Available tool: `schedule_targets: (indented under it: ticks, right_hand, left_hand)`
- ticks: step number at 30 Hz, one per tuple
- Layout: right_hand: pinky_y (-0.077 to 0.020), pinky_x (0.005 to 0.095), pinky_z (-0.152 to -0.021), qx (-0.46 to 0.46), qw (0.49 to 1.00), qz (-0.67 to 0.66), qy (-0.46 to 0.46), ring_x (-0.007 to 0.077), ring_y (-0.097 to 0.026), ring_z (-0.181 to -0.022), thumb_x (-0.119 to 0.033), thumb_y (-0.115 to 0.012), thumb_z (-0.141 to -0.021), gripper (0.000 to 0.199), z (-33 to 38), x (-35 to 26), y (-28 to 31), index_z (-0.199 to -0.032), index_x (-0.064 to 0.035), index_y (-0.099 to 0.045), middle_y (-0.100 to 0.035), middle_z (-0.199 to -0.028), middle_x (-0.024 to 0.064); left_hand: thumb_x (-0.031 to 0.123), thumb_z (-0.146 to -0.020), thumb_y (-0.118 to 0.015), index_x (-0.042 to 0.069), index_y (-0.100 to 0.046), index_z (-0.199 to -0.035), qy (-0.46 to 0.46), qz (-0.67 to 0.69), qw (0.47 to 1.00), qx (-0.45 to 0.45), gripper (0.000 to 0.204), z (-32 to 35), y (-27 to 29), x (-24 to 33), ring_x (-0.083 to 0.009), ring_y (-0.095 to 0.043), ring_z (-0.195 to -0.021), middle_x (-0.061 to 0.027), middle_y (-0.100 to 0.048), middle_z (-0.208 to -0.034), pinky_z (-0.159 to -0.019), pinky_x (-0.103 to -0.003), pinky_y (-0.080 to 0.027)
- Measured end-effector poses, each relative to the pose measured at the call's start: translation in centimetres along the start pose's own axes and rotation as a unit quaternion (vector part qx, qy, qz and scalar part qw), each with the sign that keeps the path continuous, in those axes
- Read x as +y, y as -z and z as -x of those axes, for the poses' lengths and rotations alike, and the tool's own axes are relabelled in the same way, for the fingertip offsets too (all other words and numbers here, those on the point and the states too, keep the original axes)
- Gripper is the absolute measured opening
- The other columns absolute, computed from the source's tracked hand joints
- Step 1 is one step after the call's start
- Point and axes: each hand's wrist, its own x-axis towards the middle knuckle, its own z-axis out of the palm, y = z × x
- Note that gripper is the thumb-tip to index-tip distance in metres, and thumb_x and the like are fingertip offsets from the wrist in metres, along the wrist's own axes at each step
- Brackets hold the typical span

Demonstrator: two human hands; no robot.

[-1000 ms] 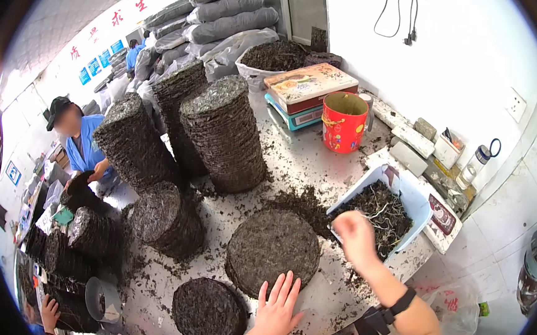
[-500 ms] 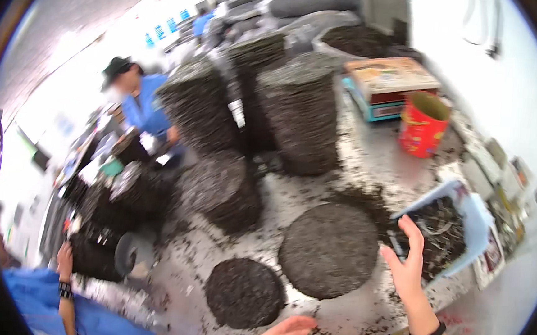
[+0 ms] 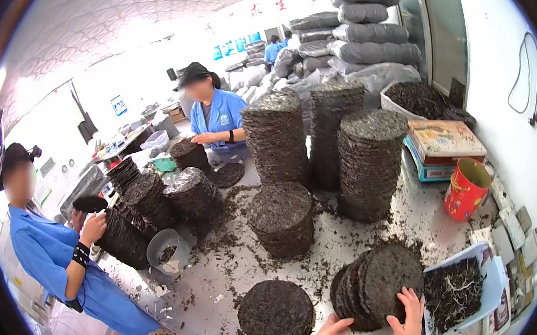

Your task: Handling and sorting compressed circular tea cakes on a circular table in a production facility.

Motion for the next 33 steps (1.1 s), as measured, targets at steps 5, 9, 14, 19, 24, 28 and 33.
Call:
schedule_targets:
  ticks: [5, 9, 14, 19, 24, 28, 33]
  right_hand:
    - [-0.0065, 0.054, -0.115, 0.017, 0.998, 0.014, 0.059, 0.0351, -0.029, -0.138, -0.056, -0.053, -0.088, 0.064, 1.2, -2.5, 1.7, -0.131, -0.0079, -0.048, -0.042, -0.142, 0.0141]
    - [-0.0083, 0.0579, -0.113, 0.002, 0.978, 0.098, 0.186, 0.0363, -0.03, -0.137, -0.062, -0.053, -0.086, 0.07, -0.5, -8.2, 2.4, -0.128, -0.0059, -0.051, -0.043, -0.142, 0.0157]
    - [-0.0204, 0.0564, -0.111, 0.119, 0.933, 0.1, 0.325, 0.0382, -0.04, -0.129, -0.052, -0.062, -0.084, 0.06, -1.7, -11.8, 0.7, -0.123, -0.0067, -0.056, -0.05, -0.135, 0.0167]
    - [-0.0352, 0.0476, -0.107, -0.012, 0.922, 0.156, 0.353, 0.0313, -0.045, -0.128, -0.031, -0.072, -0.079, 0.046, -3.3, -13.9, -3.6, -0.118, -0.0086, -0.059, -0.054, -0.131, 0.0081]
    - [-0.0294, 0.0448, -0.113, -0.244, 0.883, 0.133, 0.379, 0.0322, -0.037, -0.134, -0.03, -0.077, -0.073, 0.069, -3.1, -13.1, -12.4, -0.13, -0.0028, -0.049, -0.045, -0.14, 0.0132]
    - [-0.029, 0.0419, -0.114, -0.295, 0.852, 0.23, 0.366, 0.0339, -0.033, -0.137, -0.03, -0.08, -0.067, 0.089, -2.0, -12.3, -15.2, -0.139, -0.0016, -0.037, -0.032, -0.148, 0.0185]
    - [-0.0322, 0.0414, -0.112, -0.317, 0.88, 0.16, 0.315, 0.0338, -0.031, -0.138, -0.026, -0.079, -0.069, 0.085, -2.4, -10.9, -15.6, -0.14, -0.0044, -0.038, -0.031, -0.149, 0.0185]
  left_hand:
    - [0.017, -0.083, -0.067, 0.01, -0.017, -0.132, -0.018, 0.025, 0.999, -0.022, 0.07, 2.2, -1.0, 0.7, -0.0222, -0.054, -0.101, -0.0107, -0.046, -0.115, -0.09, -0.04, -0.044]
    - [0.016, -0.088, -0.054, 0.014, -0.041, -0.12, -0.057, 0.087, 0.993, -0.051, 0.035, 6.7, -0.7, 5.7, -0.0232, -0.055, -0.1, -0.0053, -0.055, -0.115, -0.085, -0.042, -0.045]
    - [0.025, -0.087, -0.057, 0.011, -0.048, -0.131, -0.117, 0.172, 0.973, -0.096, 0.047, 13.5, 5.8, 12.5, -0.0308, -0.05, -0.119, -0.0117, -0.052, -0.133, -0.097, -0.046, -0.041]
    - [0.029, -0.084, -0.055, 0.008, -0.049, -0.13, -0.327, 0.144, 0.933, -0.029, 0.051, 19.4, 14.2, 17.5, -0.031, -0.044, -0.127, -0.0119, -0.049, -0.137, -0.106, -0.051, -0.033]
    - [0.025, -0.08, -0.058, 0.012, -0.056, -0.119, -0.332, 0.18, 0.923, 0.072, 0.041, 20.8, 24.6, 17.1, -0.0233, -0.051, -0.12, -0.0048, -0.057, -0.127, -0.103, -0.045, -0.038]
    - [0.021, -0.08, -0.059, 0.013, -0.058, -0.116, -0.296, 0.246, 0.917, 0.103, 0.037, 19.8, 29.1, 15.6, -0.0246, -0.051, -0.116, -0.0065, -0.058, -0.124, -0.103, -0.045, -0.038]
    - [0.019, -0.081, -0.064, 0.011, -0.045, -0.124, -0.23, 0.377, 0.869, 0.224, 0.048, 22.0, 25.2, 12.5, -0.0252, -0.046, -0.121, -0.0122, -0.05, -0.128, -0.105, -0.044, -0.036]
